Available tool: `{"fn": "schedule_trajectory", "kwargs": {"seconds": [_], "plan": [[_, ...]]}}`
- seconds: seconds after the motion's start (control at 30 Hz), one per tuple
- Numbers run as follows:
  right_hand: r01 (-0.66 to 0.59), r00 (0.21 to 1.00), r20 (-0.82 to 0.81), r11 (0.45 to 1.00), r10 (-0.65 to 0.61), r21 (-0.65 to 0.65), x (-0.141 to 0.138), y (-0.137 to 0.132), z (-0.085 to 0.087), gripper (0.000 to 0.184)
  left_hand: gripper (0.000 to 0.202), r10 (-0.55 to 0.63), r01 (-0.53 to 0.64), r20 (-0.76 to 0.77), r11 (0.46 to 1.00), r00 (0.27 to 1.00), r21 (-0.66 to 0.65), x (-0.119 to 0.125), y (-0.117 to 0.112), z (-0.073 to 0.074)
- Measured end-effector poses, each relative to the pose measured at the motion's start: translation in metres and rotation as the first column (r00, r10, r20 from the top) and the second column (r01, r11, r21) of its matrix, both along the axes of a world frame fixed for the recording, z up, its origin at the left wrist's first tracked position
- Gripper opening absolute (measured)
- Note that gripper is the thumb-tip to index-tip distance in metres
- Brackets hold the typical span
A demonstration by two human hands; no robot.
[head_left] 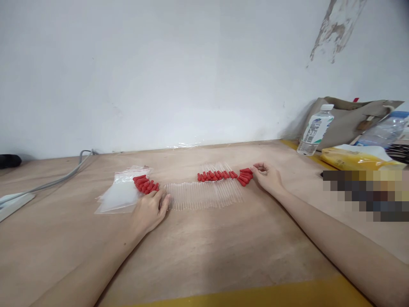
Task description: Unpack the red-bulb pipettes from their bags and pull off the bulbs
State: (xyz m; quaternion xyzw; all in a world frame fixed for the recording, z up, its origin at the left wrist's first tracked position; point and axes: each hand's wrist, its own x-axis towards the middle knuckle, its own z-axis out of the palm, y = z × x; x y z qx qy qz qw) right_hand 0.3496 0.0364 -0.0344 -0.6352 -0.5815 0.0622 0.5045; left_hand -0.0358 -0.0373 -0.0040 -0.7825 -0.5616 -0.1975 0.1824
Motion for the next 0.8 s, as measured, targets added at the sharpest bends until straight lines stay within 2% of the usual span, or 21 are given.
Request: {"fn": "schedule_trajectory", "kwargs": {"seconds": [0.5,0.67,0.8], "plan": [[0.042,0.999,0.015,0.999,-0.042,-0.010,0.004,0.002,-0.004,0.035,0.040,0.032,-0.030,0.042,0.998,0.999,-0.050,-0.001,0.000,0.003],[0.053,0.984,0.169,0.998,-0.046,-0.038,-0.007,0.003,0.016,0.029,0.037,0.033,-0.032,0.025,0.999,0.999,-0.030,-0.003,0.001,0.002],[0.079,0.956,0.292,0.986,-0.034,-0.145,-0.027,0.021,0.037,0.024,0.032,0.010,-0.010,-0.017,1.000,1.000,-0.005,-0.008,0.002,0.000]]}}
